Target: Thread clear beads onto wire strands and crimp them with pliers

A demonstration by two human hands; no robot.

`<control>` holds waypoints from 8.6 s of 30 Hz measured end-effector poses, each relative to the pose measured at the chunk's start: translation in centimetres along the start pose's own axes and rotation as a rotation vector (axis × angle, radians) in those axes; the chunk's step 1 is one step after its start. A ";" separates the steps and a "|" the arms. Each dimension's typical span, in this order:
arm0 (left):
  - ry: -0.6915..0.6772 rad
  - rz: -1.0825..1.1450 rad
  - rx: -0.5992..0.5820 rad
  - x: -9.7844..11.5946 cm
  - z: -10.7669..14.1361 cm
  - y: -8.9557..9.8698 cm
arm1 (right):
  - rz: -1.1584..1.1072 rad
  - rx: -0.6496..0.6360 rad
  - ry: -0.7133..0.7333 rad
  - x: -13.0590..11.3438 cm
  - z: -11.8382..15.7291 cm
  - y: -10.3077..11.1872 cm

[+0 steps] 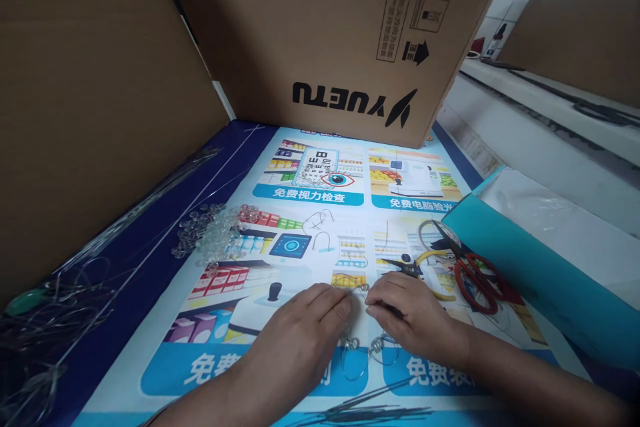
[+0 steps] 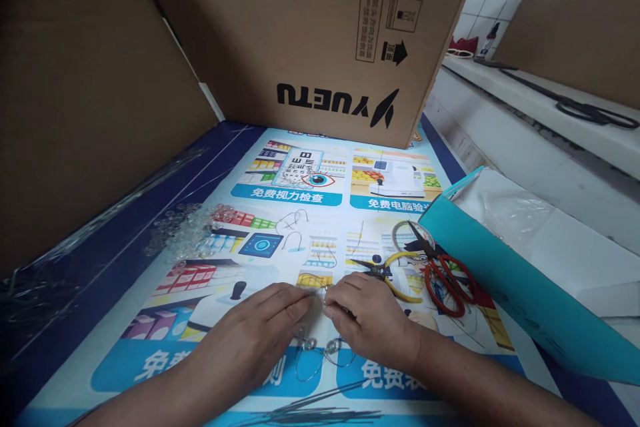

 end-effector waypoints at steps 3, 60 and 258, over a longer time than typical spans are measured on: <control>0.005 0.011 0.021 0.0 -0.1 0.1 | 0.009 -0.045 0.055 -0.2 0.0 -0.1; -0.230 -0.044 0.211 0.2 -0.7 -1.0 | 0.360 -0.081 -0.354 0.5 2.5 0.9; -0.199 -0.130 0.460 1.0 0.4 -0.2 | -0.064 -0.024 -0.275 -1.7 1.4 -0.4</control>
Point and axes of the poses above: each hand's wrist, its own z-axis away from the middle knuckle, its own y-axis out of the back of the hand, x = y × z, the point moved 4 cm from there along -z, towards the middle knuckle, and after that the axes turned 7 degrees about -y, right-handed, at the moved point
